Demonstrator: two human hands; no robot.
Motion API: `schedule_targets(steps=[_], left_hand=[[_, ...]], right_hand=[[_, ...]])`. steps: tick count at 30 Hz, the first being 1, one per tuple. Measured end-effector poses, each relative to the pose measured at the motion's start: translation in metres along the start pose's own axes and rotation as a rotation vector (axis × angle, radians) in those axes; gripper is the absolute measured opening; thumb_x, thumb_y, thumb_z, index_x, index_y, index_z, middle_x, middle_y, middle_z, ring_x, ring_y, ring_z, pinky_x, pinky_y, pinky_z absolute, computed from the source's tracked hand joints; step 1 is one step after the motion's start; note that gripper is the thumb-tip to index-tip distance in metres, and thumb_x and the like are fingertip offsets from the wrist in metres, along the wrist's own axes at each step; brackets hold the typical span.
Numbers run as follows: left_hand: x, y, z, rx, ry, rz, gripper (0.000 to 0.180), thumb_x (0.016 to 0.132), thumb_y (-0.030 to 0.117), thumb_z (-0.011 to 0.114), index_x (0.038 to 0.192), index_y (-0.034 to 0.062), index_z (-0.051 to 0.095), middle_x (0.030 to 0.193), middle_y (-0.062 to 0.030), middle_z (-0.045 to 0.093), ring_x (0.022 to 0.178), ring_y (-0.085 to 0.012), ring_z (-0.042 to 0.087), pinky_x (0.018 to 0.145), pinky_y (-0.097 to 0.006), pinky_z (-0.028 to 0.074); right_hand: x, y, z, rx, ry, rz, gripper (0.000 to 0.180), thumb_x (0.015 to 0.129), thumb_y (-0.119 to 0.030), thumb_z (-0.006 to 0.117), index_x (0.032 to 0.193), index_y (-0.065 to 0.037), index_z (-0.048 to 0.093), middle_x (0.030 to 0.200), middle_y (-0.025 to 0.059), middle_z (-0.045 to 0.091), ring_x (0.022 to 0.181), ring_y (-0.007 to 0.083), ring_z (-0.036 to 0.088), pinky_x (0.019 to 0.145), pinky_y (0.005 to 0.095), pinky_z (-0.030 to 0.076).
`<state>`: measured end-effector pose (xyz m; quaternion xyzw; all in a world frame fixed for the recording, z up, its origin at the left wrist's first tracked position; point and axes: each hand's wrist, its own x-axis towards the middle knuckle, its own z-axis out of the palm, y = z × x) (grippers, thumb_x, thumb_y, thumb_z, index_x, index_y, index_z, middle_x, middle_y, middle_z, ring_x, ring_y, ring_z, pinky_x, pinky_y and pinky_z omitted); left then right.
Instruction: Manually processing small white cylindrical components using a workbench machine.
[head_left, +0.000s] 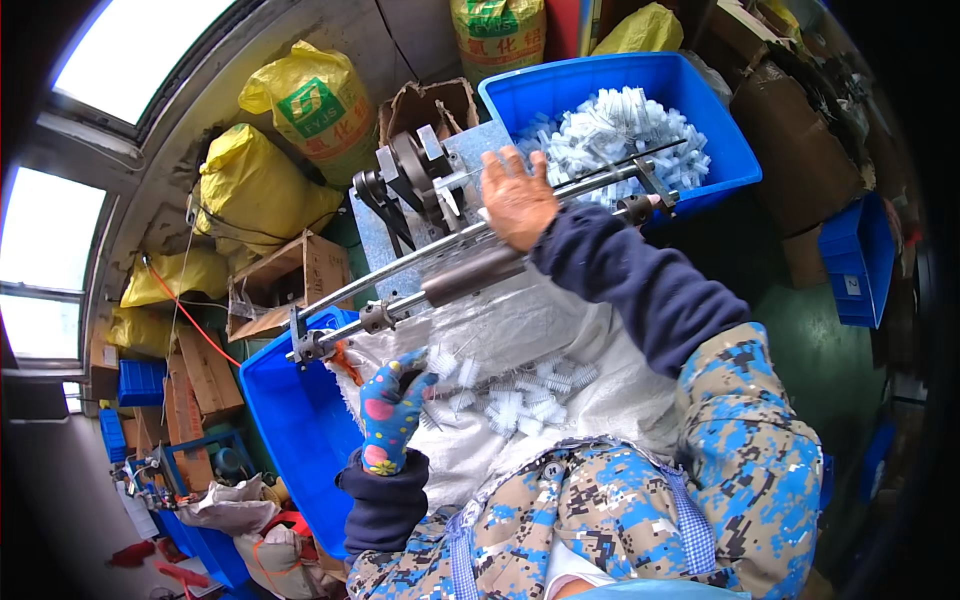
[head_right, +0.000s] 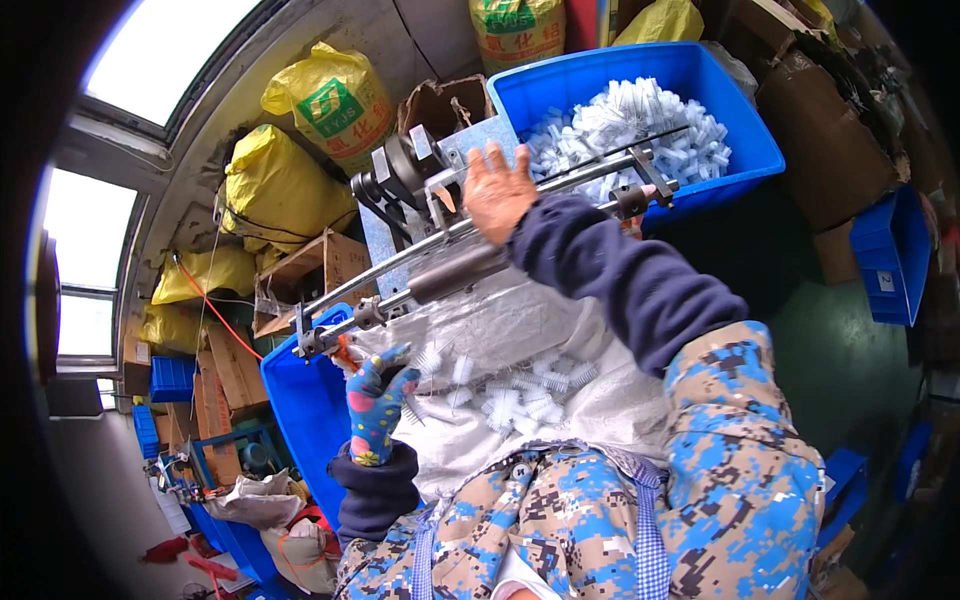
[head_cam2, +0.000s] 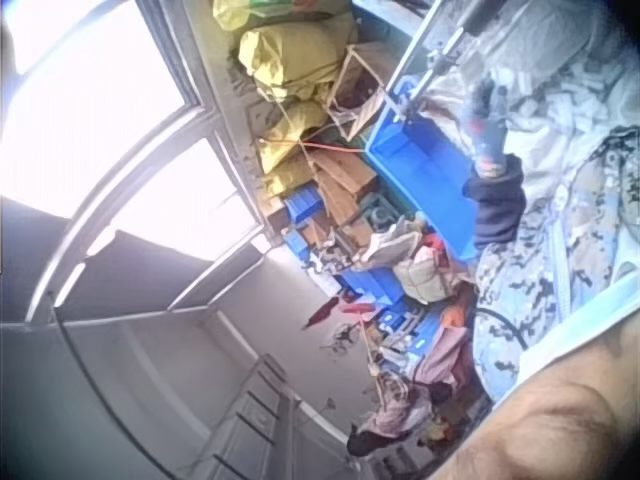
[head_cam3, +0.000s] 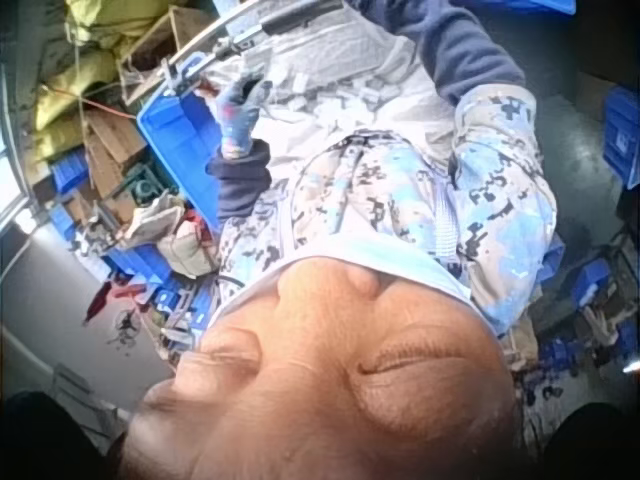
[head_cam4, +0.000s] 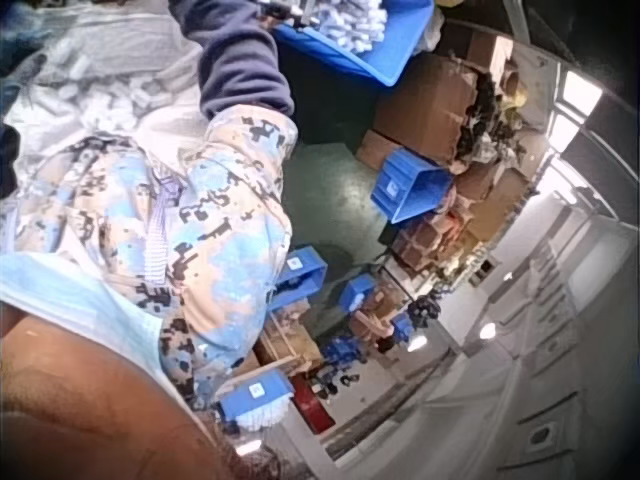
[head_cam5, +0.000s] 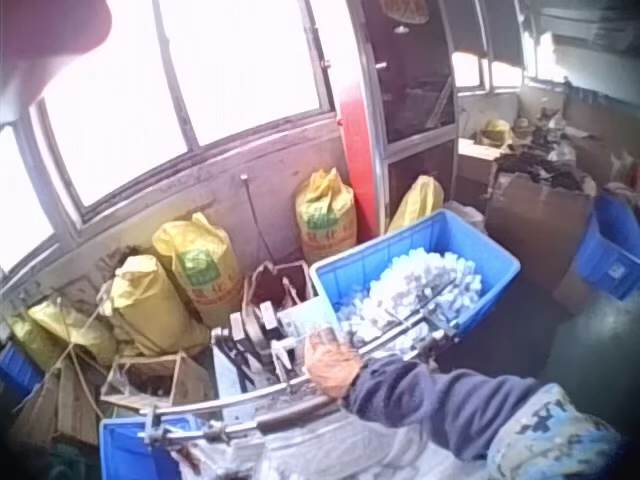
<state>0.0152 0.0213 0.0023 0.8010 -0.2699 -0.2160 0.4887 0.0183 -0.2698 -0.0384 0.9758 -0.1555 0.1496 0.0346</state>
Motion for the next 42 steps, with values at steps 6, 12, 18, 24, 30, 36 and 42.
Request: schedule_targets(steps=[6, 12, 18, 24, 30, 36, 42], left_hand=[[0.007, 0.001, 0.014, -0.283, -0.049, -0.195, 0.031, 0.075, -0.005, 0.063, 0.105, 0.0004, 0.059, 0.087, -0.0038, 0.061, 0.078, -0.0082, 0.057, 0.07, -0.021, 0.046], [0.006, 0.005, -0.002, -0.293, 0.016, -0.138, 0.028, 0.078, -0.005, 0.059, 0.105, -0.0005, 0.058, 0.084, -0.005, 0.062, 0.075, -0.0098, 0.058, 0.069, -0.022, 0.047], [0.005, 0.003, -0.006, -0.469, 0.123, -0.116, 0.027, 0.076, -0.008, 0.056, 0.102, -0.0036, 0.058, 0.079, -0.0061, 0.061, 0.066, -0.0107, 0.057, 0.064, -0.023, 0.046], [0.013, 0.016, 0.021, -0.554, 0.014, -0.035, 0.024, 0.079, 0.001, 0.059, 0.103, -0.0022, 0.058, 0.079, -0.0057, 0.06, 0.069, -0.0111, 0.055, 0.062, -0.023, 0.045], [-0.002, -0.019, 0.014, -1.471, -0.254, -0.228, 0.076, 0.076, 0.033, 0.067, 0.134, 0.0055, 0.028, 0.109, -0.0109, 0.047, 0.089, -0.0212, 0.053, 0.078, -0.033, 0.048], [-0.001, -0.016, 0.016, -1.397, -0.262, -0.286, 0.074, 0.07, 0.027, 0.07, 0.129, 0.0029, 0.032, 0.101, -0.0091, 0.047, 0.08, -0.0175, 0.051, 0.064, -0.027, 0.046], [-0.001, -0.007, 0.02, -1.438, -0.241, -0.355, 0.059, 0.075, 0.025, 0.066, 0.122, 0.0022, 0.039, 0.096, -0.0087, 0.049, 0.072, -0.0134, 0.047, 0.053, -0.02, 0.04]], right_hand=[[0.021, 0.048, -0.018, 0.015, 0.041, 0.183, 0.027, 0.073, -0.013, 0.057, 0.1, -0.012, 0.06, 0.124, 0.0103, 0.042, 0.119, 0.0288, 0.032, 0.093, 0.0539, 0.023], [0.034, 0.114, -0.03, -0.126, 0.138, -0.017, 0.01, 0.071, -0.011, 0.055, 0.074, -0.013, 0.065, 0.097, 0.0022, 0.057, 0.104, 0.0261, 0.045, 0.086, 0.053, 0.027], [-0.028, 0.032, -0.07, 0.637, 0.435, -0.424, 0.019, 0.061, -0.007, 0.057, 0.079, -0.001, 0.054, 0.074, 0.0152, 0.055, 0.069, 0.0295, 0.053, 0.064, 0.0423, 0.039], [-0.091, -0.054, -0.075, 0.574, 0.073, -0.493, 0.018, 0.07, -0.007, 0.055, 0.087, -0.002, 0.051, 0.072, 0.0099, 0.055, 0.065, 0.0227, 0.058, 0.056, 0.034, 0.047], [0.004, 0.003, -0.039, 0.161, 0.195, -0.143, 0.003, 0.068, -0.007, 0.052, 0.071, -0.007, 0.054, 0.078, 0.009, 0.054, 0.085, 0.0277, 0.052, 0.067, 0.0395, 0.043], [0.035, 0.003, -0.01, 0.075, -0.036, -0.054, 0.014, 0.076, -0.012, 0.053, 0.085, -0.009, 0.063, 0.092, 0.0115, 0.059, 0.097, 0.0296, 0.052, 0.072, 0.0442, 0.043], [0.035, 0.0, 0.001, 0.121, 0.001, -0.073, 0.012, 0.075, -0.01, 0.052, 0.081, -0.009, 0.062, 0.09, 0.0124, 0.059, 0.088, 0.0292, 0.055, 0.069, 0.0442, 0.044]])
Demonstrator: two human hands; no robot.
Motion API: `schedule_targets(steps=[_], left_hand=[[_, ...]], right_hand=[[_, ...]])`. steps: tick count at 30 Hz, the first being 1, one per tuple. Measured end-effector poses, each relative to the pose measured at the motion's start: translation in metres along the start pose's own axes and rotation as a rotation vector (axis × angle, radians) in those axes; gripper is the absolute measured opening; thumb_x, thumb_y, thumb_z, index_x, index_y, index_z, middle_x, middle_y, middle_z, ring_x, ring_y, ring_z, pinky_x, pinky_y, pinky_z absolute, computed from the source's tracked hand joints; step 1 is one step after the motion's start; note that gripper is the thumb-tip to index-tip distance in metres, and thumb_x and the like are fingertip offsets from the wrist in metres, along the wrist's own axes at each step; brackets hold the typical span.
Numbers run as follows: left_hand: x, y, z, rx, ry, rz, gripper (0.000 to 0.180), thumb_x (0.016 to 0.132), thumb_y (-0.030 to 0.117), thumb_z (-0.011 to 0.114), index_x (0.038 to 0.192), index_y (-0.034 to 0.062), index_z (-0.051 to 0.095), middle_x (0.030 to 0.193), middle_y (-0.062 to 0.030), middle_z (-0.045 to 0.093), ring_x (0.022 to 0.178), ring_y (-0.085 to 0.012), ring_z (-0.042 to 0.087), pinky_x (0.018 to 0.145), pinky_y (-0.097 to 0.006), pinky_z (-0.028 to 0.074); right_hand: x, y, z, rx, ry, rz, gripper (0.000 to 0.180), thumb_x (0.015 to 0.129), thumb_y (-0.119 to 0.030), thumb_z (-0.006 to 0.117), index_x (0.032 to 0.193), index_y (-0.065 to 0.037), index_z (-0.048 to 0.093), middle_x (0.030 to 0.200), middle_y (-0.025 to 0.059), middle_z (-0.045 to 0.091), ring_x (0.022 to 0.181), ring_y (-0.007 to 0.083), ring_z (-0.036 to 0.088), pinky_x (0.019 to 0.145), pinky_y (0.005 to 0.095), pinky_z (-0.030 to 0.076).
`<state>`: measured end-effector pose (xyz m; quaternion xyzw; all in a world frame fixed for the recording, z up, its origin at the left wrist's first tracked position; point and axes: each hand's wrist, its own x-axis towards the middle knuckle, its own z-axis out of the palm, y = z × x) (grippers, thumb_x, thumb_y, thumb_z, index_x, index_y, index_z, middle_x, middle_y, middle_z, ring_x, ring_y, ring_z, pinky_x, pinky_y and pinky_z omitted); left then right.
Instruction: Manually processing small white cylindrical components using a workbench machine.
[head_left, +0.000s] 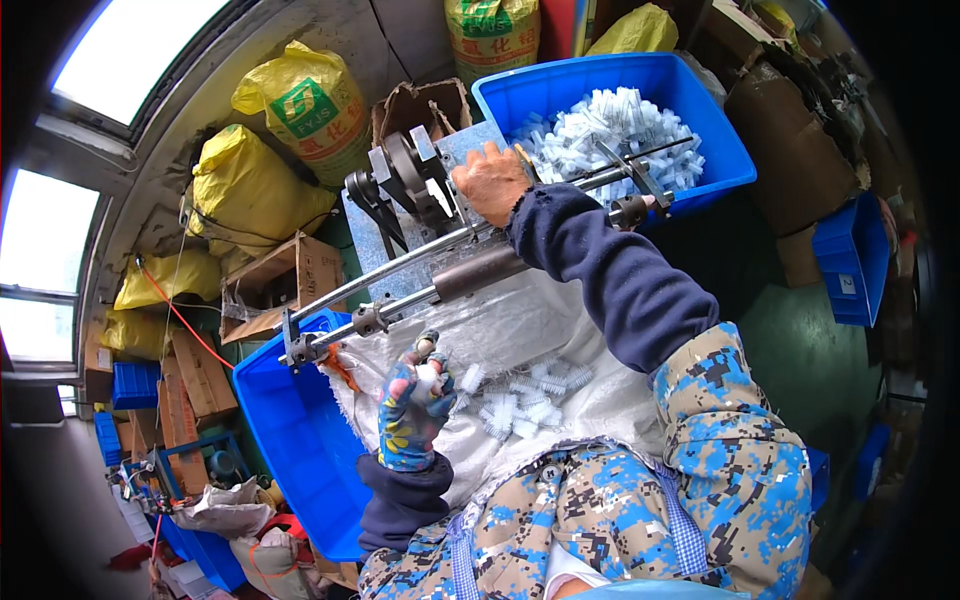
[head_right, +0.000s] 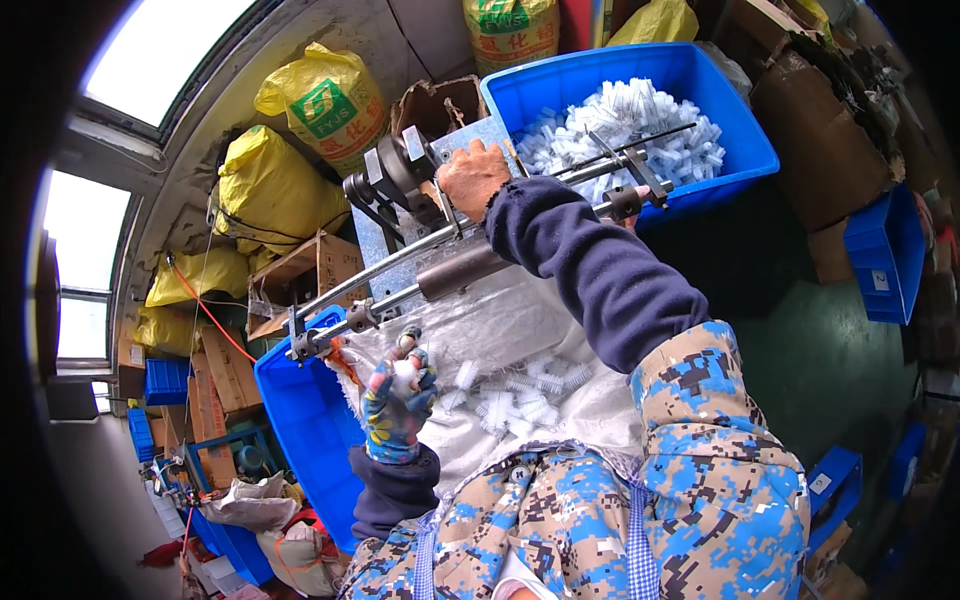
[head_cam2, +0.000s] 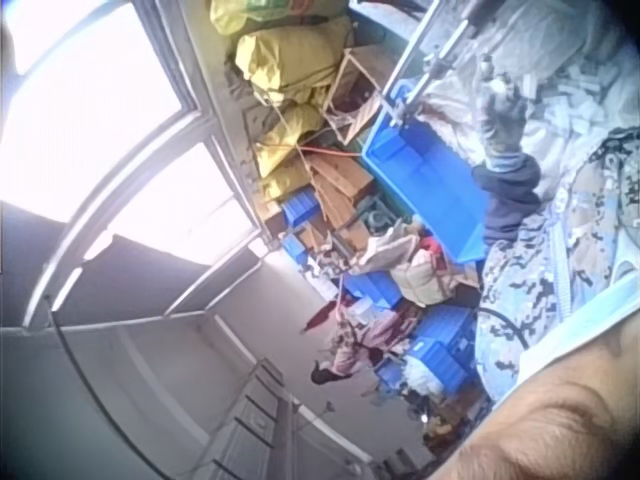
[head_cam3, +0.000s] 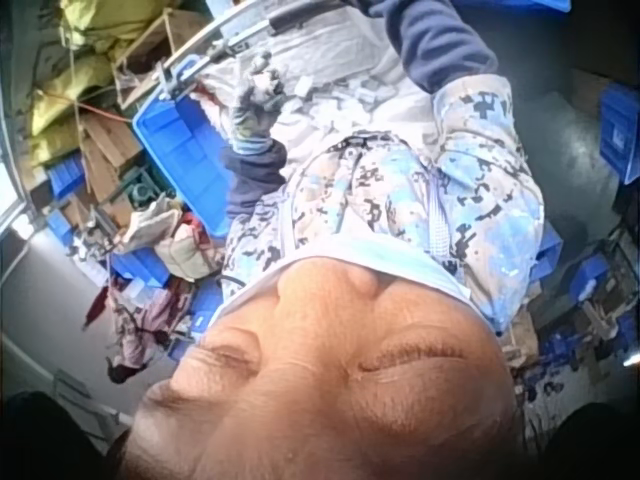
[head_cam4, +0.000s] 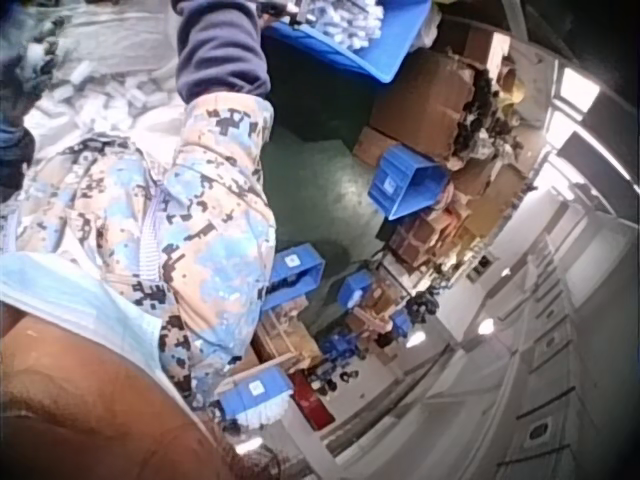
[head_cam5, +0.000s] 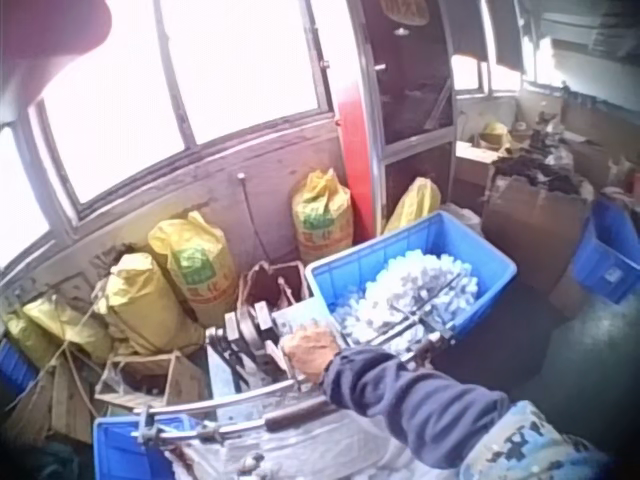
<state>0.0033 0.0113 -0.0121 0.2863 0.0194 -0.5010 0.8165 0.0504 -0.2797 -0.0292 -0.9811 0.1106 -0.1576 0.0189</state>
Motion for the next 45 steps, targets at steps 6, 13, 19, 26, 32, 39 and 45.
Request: schedule_targets(steps=[6, 13, 19, 26, 32, 39, 45], left_hand=[[-0.001, -0.005, -0.001, -0.009, -0.009, 0.017, 0.049, 0.079, 0.023, 0.062, 0.118, 0.0006, 0.043, 0.092, -0.0125, 0.053, 0.069, -0.0138, 0.048, 0.049, -0.021, 0.039], [-0.015, 0.005, 0.0, -0.033, 0.036, 0.029, 0.045, 0.08, 0.023, 0.062, 0.115, 0.0009, 0.044, 0.093, -0.0109, 0.053, 0.068, -0.0134, 0.048, 0.048, -0.02, 0.04], [-0.005, 0.013, 0.009, -0.024, -0.149, 0.038, 0.046, 0.081, 0.023, 0.061, 0.117, 0.0008, 0.041, 0.095, -0.0081, 0.05, 0.068, -0.0103, 0.047, 0.045, -0.016, 0.038], [-0.015, 0.02, 0.008, -0.095, -0.056, 0.059, 0.038, 0.086, 0.014, 0.055, 0.118, 0.0012, 0.039, 0.092, -0.0101, 0.052, 0.056, -0.0084, 0.047, 0.037, -0.017, 0.035], [-0.011, 0.015, 0.021, 0.002, -0.121, 0.11, 0.035, 0.084, 0.008, 0.054, 0.117, 0.0016, 0.042, 0.088, -0.0113, 0.054, 0.055, -0.0088, 0.046, 0.042, -0.016, 0.038], [-0.017, 0.03, 0.0, -0.027, -0.184, 0.145, 0.028, 0.087, 0.009, 0.051, 0.112, 0.0033, 0.041, 0.084, -0.007, 0.051, 0.052, -0.0056, 0.044, 0.04, -0.016, 0.035], [-0.005, 0.021, 0.02, 0.022, -0.238, 0.153, 0.031, 0.086, 0.011, 0.054, 0.113, 0.0023, 0.042, 0.081, -0.0058, 0.053, 0.049, -0.0054, 0.044, 0.039, -0.017, 0.035]], right_hand=[[0.004, 0.001, -0.005, 0.098, -0.042, -0.017, 0.016, 0.076, -0.009, 0.049, 0.085, -0.011, 0.062, 0.093, 0.0084, 0.06, 0.095, 0.029, 0.051, 0.079, 0.0469, 0.036], [-0.012, 0.013, -0.001, -0.111, 0.008, 0.15, 0.035, 0.077, -0.021, 0.056, 0.107, -0.003, 0.053, 0.124, 0.0134, 0.04, 0.117, 0.0303, 0.033, 0.092, 0.0538, 0.024], [-0.04, 0.004, -0.016, -0.001, -0.076, 0.173, 0.044, 0.083, -0.014, 0.041, 0.124, 0.001, 0.041, 0.132, 0.0169, 0.034, 0.123, 0.033, 0.029, 0.094, 0.0581, 0.022], [-0.031, -0.028, -0.003, -0.007, -0.021, 0.153, 0.048, 0.078, -0.02, 0.052, 0.12, 0.001, 0.043, 0.13, 0.015, 0.036, 0.121, 0.0325, 0.03, 0.092, 0.0574, 0.023], [-0.017, -0.058, -0.008, 0.043, -0.168, 0.119, 0.049, 0.082, -0.013, 0.044, 0.127, 0.005, 0.036, 0.133, 0.0165, 0.033, 0.125, 0.0357, 0.027, 0.096, 0.0603, 0.02], [-0.031, 0.012, -0.021, -0.028, 0.024, 0.078, 0.029, 0.081, -0.01, 0.046, 0.107, -0.002, 0.054, 0.123, 0.0154, 0.04, 0.12, 0.0329, 0.031, 0.092, 0.0581, 0.023], [-0.008, 0.044, -0.019, 0.034, -0.217, 0.146, 0.021, 0.079, -0.012, 0.05, 0.093, -0.011, 0.066, 0.116, 0.011, 0.048, 0.116, 0.0287, 0.036, 0.095, 0.0572, 0.02]])
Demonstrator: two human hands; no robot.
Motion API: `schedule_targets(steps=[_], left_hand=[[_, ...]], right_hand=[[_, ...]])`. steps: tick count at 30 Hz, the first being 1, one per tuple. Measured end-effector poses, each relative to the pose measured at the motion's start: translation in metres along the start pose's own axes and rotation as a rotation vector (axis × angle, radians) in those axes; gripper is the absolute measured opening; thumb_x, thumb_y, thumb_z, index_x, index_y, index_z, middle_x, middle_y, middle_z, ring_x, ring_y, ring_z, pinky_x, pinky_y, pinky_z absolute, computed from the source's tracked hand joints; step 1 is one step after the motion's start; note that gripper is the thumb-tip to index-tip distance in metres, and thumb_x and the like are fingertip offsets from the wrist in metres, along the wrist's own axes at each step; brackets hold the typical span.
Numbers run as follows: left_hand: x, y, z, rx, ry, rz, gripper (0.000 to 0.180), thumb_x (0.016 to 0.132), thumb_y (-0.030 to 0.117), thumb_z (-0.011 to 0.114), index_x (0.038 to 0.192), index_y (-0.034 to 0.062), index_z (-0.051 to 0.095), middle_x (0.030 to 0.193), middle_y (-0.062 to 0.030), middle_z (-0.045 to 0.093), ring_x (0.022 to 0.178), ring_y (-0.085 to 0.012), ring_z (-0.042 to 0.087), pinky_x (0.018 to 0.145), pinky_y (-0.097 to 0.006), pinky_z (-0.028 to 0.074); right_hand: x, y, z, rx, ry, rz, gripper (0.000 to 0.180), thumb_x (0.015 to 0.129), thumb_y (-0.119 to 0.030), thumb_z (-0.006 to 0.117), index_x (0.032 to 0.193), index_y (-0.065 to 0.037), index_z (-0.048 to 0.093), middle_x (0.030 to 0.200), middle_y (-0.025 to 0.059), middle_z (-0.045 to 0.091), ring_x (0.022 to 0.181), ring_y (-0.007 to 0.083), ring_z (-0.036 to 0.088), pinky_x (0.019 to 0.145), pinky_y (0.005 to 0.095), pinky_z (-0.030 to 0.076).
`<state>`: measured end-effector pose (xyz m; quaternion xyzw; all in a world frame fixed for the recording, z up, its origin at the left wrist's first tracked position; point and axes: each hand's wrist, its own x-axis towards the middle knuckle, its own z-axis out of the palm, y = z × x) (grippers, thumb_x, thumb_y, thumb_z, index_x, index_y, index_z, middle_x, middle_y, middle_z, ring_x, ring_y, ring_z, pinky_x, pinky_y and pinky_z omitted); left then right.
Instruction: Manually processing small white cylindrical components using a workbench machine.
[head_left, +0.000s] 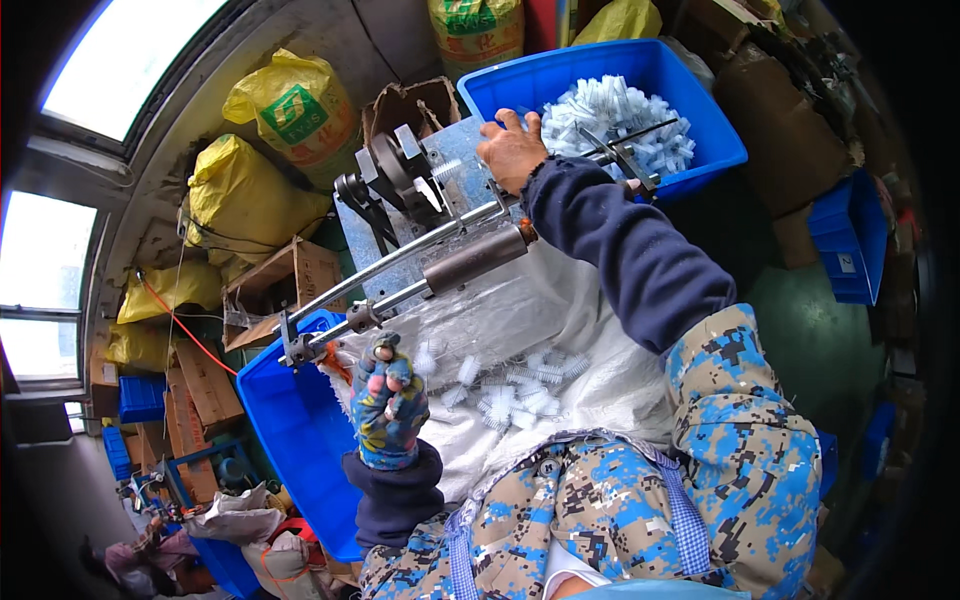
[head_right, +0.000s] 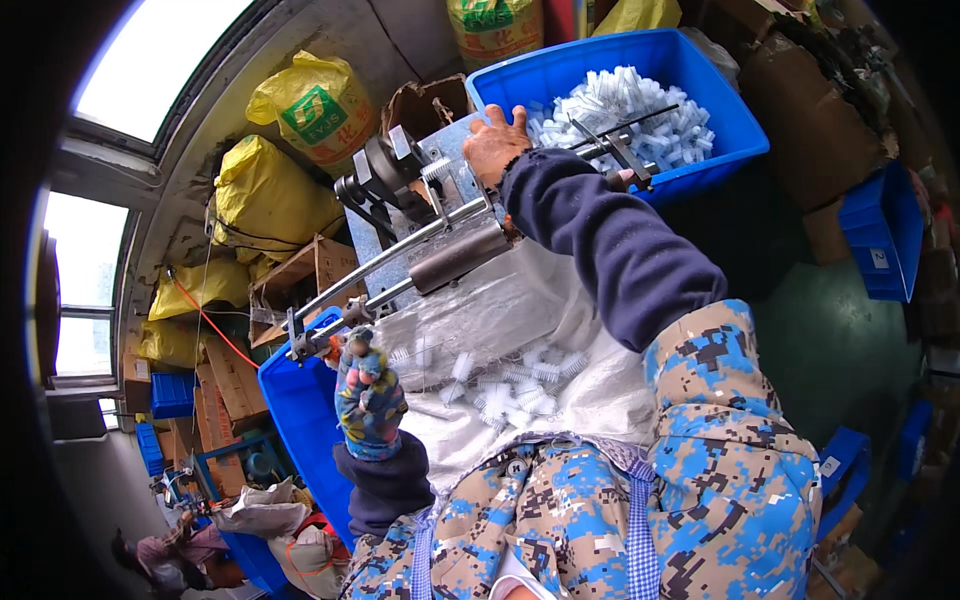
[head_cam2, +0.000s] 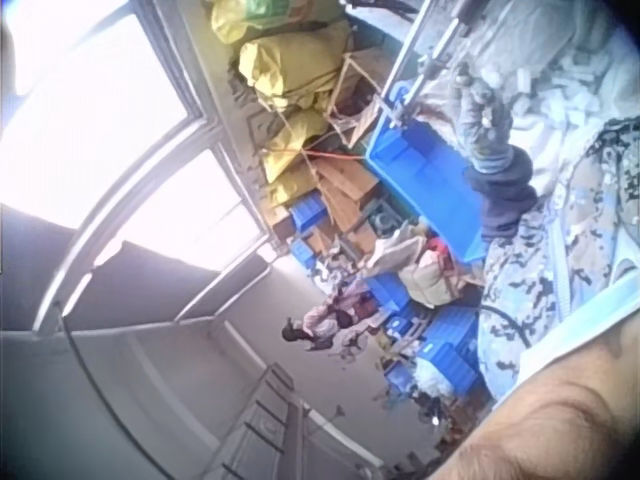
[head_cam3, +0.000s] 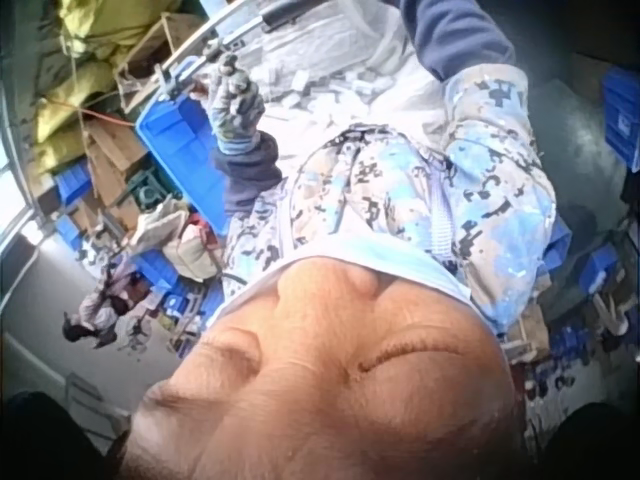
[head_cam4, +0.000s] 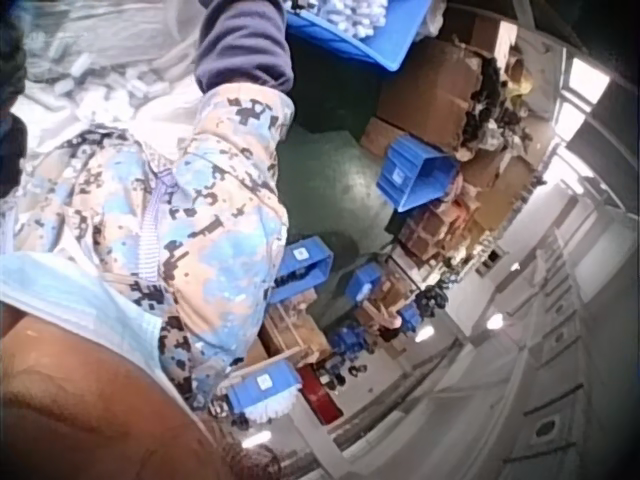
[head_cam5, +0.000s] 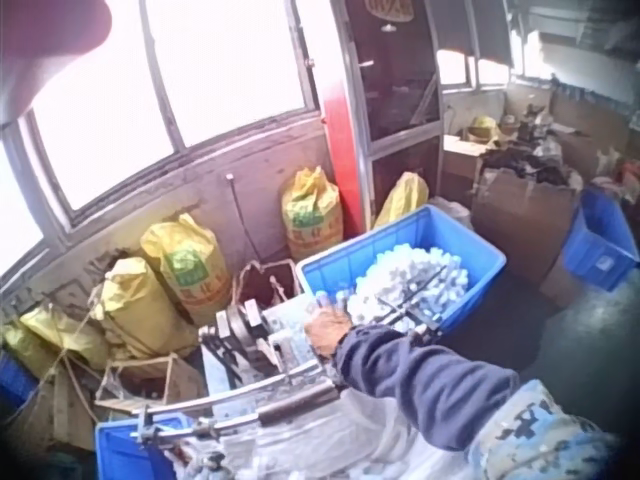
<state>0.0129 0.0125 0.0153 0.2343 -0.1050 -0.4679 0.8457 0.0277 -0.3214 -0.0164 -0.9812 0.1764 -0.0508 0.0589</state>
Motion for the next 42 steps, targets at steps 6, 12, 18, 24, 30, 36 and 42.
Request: schedule_targets(steps=[6, 12, 18, 24, 30, 36, 42], left_hand=[[-0.016, 0.029, -0.005, -0.026, 0.023, 0.093, 0.024, 0.087, 0.012, 0.05, 0.109, 0.0058, 0.042, 0.077, -0.0043, 0.05, 0.044, -0.0043, 0.042, 0.035, -0.016, 0.032], [0.017, -0.013, 0.013, -0.031, -0.015, 0.051, 0.028, 0.086, 0.014, 0.054, 0.109, 0.0041, 0.043, 0.077, -0.0045, 0.049, 0.049, -0.0059, 0.045, 0.037, -0.018, 0.036], [0.01, -0.01, 0.018, 0.554, 0.152, 0.099, 0.066, 0.077, 0.023, 0.067, 0.131, 0.006, 0.033, 0.097, -0.0138, 0.057, 0.061, -0.0127, 0.053, 0.049, -0.021, 0.043], [0.016, -0.046, -0.058, 2.346, 0.004, -0.271, 0.07, 0.066, 0.021, 0.071, 0.128, 0.0137, 0.04, 0.117, -0.0228, 0.046, 0.109, -0.0374, 0.044, 0.095, -0.045, 0.032], [0.018, -0.055, -0.088, 2.265, -0.054, -0.207, 0.058, 0.067, 0.007, 0.061, 0.122, 0.0125, 0.045, 0.102, -0.0176, 0.053, 0.092, -0.034, 0.053, 0.075, -0.041, 0.045], [0.026, -0.045, -0.055, 2.118, -0.04, -0.118, 0.068, 0.068, -0.001, 0.054, 0.131, 0.0135, 0.037, 0.087, -0.0169, 0.054, 0.079, -0.0316, 0.055, 0.064, -0.04, 0.045], [0.022, -0.036, -0.043, 1.747, 0.034, 0.208, 0.073, 0.07, -0.012, 0.053, 0.136, 0.0075, 0.03, 0.13, -0.0135, 0.044, 0.11, -0.0185, 0.05, 0.088, -0.024, 0.04]], right_hand=[[-0.009, 0.065, -0.047, -0.448, 0.408, 0.143, 0.019, 0.068, -0.01, 0.058, 0.087, -0.007, 0.061, 0.088, 0.0087, 0.057, 0.093, 0.0246, 0.049, 0.076, 0.0449, 0.036], [-0.132, -0.107, -0.024, 0.747, 0.424, -0.66, 0.034, 0.065, -0.004, 0.054, 0.098, 0.001, 0.051, 0.077, 0.0168, 0.057, 0.077, 0.0336, 0.059, 0.062, 0.041, 0.047], [-0.115, -0.072, -0.045, 0.421, 0.222, -0.429, 0.013, 0.072, -0.004, 0.05, 0.085, -0.004, 0.05, 0.072, 0.0123, 0.056, 0.066, 0.0279, 0.06, 0.054, 0.0387, 0.048], [-0.007, -0.042, 0.0, -0.002, 0.269, -0.128, 0.01, 0.074, -0.011, 0.051, 0.076, -0.007, 0.059, 0.091, 0.0119, 0.054, 0.093, 0.0285, 0.051, 0.071, 0.0416, 0.042], [-0.003, -0.045, 0.009, -0.031, 0.237, -0.078, 0.014, 0.076, -0.013, 0.051, 0.081, -0.008, 0.063, 0.098, 0.011, 0.055, 0.096, 0.0272, 0.051, 0.074, 0.043, 0.04], [-0.002, -0.04, 0.014, -0.032, 0.217, -0.094, 0.017, 0.075, -0.015, 0.053, 0.086, -0.01, 0.065, 0.097, 0.0102, 0.056, 0.095, 0.0271, 0.052, 0.074, 0.0437, 0.04], [0.003, -0.042, 0.013, 0.084, 0.176, -0.122, 0.016, 0.075, -0.01, 0.051, 0.084, -0.01, 0.063, 0.098, 0.0097, 0.058, 0.1, 0.0288, 0.048, 0.082, 0.0467, 0.035]])
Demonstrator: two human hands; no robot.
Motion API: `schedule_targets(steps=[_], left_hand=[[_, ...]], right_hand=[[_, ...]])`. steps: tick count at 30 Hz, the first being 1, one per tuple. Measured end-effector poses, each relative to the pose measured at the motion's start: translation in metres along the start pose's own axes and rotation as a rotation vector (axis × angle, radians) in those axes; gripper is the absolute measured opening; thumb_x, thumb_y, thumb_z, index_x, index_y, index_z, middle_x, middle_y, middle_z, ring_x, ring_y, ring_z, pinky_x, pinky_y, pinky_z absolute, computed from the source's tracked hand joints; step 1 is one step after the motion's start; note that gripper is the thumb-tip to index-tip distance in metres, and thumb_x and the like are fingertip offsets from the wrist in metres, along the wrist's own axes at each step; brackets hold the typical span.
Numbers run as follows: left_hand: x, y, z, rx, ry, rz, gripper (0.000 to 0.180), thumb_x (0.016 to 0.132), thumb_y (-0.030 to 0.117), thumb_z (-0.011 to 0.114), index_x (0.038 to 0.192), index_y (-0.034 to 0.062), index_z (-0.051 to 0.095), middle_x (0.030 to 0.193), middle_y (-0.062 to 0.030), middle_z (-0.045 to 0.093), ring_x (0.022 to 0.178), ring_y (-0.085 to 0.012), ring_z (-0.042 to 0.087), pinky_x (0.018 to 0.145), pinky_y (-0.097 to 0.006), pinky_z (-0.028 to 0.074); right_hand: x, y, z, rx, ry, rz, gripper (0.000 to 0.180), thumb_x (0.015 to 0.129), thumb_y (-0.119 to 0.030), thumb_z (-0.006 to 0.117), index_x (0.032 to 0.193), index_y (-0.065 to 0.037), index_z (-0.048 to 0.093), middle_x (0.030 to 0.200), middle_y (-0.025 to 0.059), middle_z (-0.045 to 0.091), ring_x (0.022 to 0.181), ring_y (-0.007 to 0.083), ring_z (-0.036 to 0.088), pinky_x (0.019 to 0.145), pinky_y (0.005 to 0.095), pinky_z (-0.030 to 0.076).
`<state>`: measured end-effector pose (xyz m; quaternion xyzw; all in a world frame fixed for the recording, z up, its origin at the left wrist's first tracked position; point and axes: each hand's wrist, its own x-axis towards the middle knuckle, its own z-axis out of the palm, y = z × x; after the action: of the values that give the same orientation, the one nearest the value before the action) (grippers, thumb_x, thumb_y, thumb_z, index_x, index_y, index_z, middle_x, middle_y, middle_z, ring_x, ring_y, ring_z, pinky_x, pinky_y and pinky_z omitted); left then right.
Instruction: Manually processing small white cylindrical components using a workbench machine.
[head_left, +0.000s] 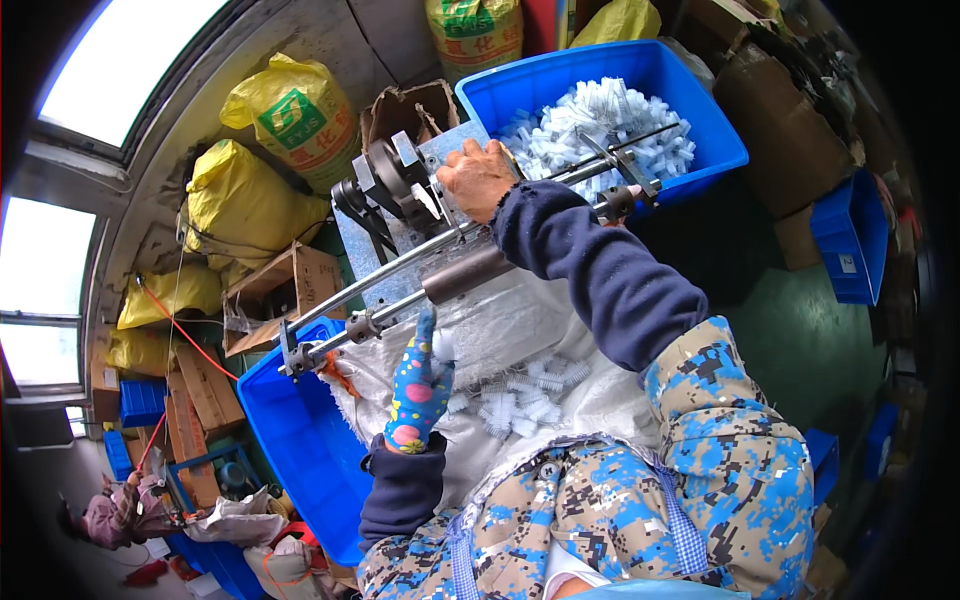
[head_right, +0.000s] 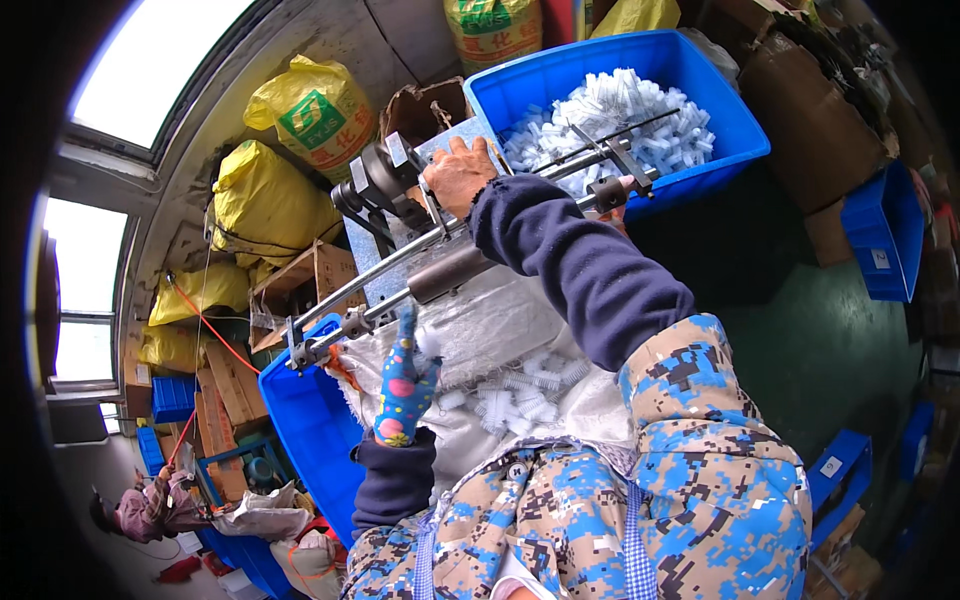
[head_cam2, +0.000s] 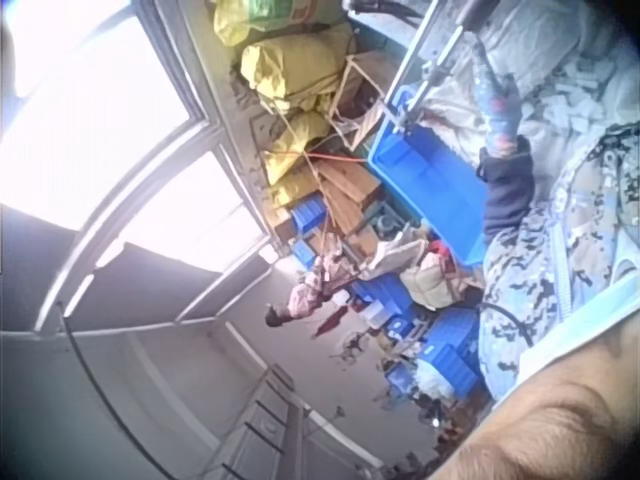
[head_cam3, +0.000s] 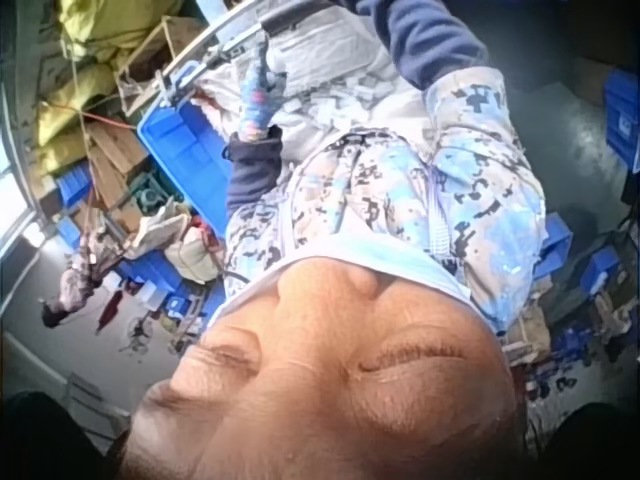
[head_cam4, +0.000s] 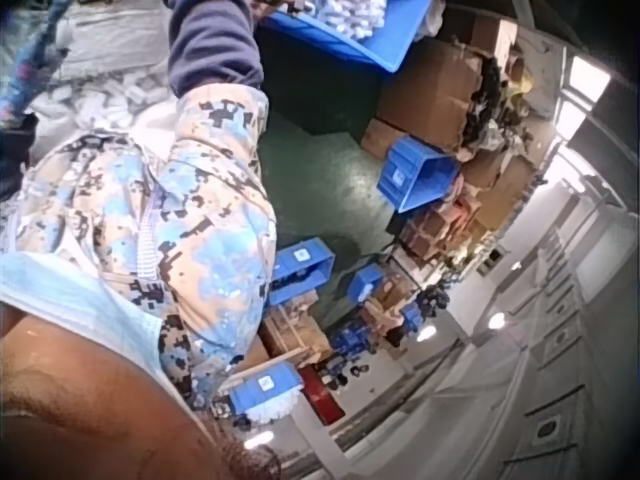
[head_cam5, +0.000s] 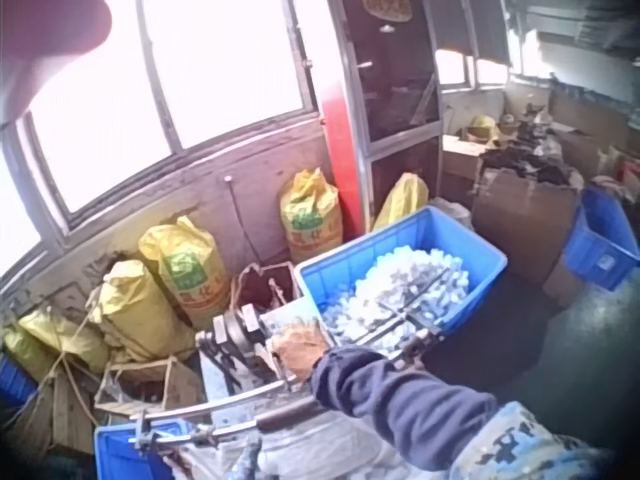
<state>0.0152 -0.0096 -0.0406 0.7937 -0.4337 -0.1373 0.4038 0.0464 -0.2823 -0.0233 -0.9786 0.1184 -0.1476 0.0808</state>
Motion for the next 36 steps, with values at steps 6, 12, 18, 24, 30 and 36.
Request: schedule_targets(steps=[6, 12, 18, 24, 30, 36], left_hand=[[0.0, 0.023, -0.015, -0.504, 0.091, -0.185, 0.072, 0.068, -0.013, 0.056, 0.134, 0.0062, 0.033, 0.116, -0.0063, 0.051, 0.091, -0.0118, 0.053, 0.077, -0.023, 0.044], [0.0, 0.027, -0.035, -0.807, 0.262, -0.247, 0.076, 0.065, -0.002, 0.067, 0.133, 0.0032, 0.033, 0.079, -0.0008, 0.057, 0.065, -0.0094, 0.054, 0.062, -0.022, 0.048], [0.003, 0.039, -0.027, -0.878, 0.295, -0.259, 0.069, 0.067, -0.002, 0.065, 0.129, 0.0037, 0.037, 0.077, -0.0032, 0.058, 0.065, -0.0113, 0.057, 0.061, -0.023, 0.049], [0.002, 0.045, -0.028, -0.861, 0.302, -0.233, 0.066, 0.068, -0.003, 0.064, 0.128, 0.004, 0.039, 0.079, -0.004, 0.058, 0.066, -0.0115, 0.057, 0.059, -0.024, 0.05], [-0.006, 0.035, -0.033, -0.865, 0.405, -0.212, 0.055, 0.071, 0.006, 0.068, 0.121, -0.0005, 0.045, 0.079, -0.0056, 0.059, 0.061, -0.0124, 0.057, 0.052, -0.023, 0.047], [-0.001, 0.039, -0.025, -0.88, 0.392, -0.319, 0.041, 0.077, 0.006, 0.063, 0.116, -0.0012, 0.05, 0.076, -0.0078, 0.06, 0.057, -0.0142, 0.056, 0.049, -0.024, 0.045]], right_hand=[[-0.008, 0.008, 0.01, -0.178, 0.07, 0.139, 0.024, 0.077, -0.014, 0.052, 0.099, -0.007, 0.058, 0.113, 0.0117, 0.05, 0.113, 0.0294, 0.038, 0.091, 0.0518, 0.024], [-0.04, 0.005, -0.002, -0.206, 0.017, 0.146, 0.051, 0.075, -0.023, 0.057, 0.12, -0.003, 0.046, 0.13, 0.0134, 0.035, 0.121, 0.0286, 0.029, 0.094, 0.0546, 0.021], [-0.033, -0.021, 0.004, -0.09, 0.009, 0.165, 0.047, 0.078, -0.02, 0.051, 0.12, 0.0, 0.044, 0.13, 0.0151, 0.035, 0.121, 0.0319, 0.029, 0.093, 0.056, 0.022], [-0.019, -0.061, 0.005, -0.075, -0.156, 0.104, 0.047, 0.083, -0.008, 0.039, 0.128, 0.006, 0.035, 0.136, 0.0172, 0.031, 0.125, 0.0363, 0.028, 0.096, 0.0606, 0.019], [-0.03, -0.015, -0.012, -0.14, -0.161, 0.079, 0.045, 0.079, -0.009, 0.045, 0.12, 0.006, 0.042, 0.13, 0.0154, 0.034, 0.121, 0.0333, 0.03, 0.094, 0.058, 0.023], [-0.016, 0.038, -0.026, -0.181, 0.074, 0.211, 0.024, 0.074, -0.012, 0.055, 0.098, -0.009, 0.058, 0.122, 0.0111, 0.042, 0.118, 0.0287, 0.032, 0.093, 0.0542, 0.023]])
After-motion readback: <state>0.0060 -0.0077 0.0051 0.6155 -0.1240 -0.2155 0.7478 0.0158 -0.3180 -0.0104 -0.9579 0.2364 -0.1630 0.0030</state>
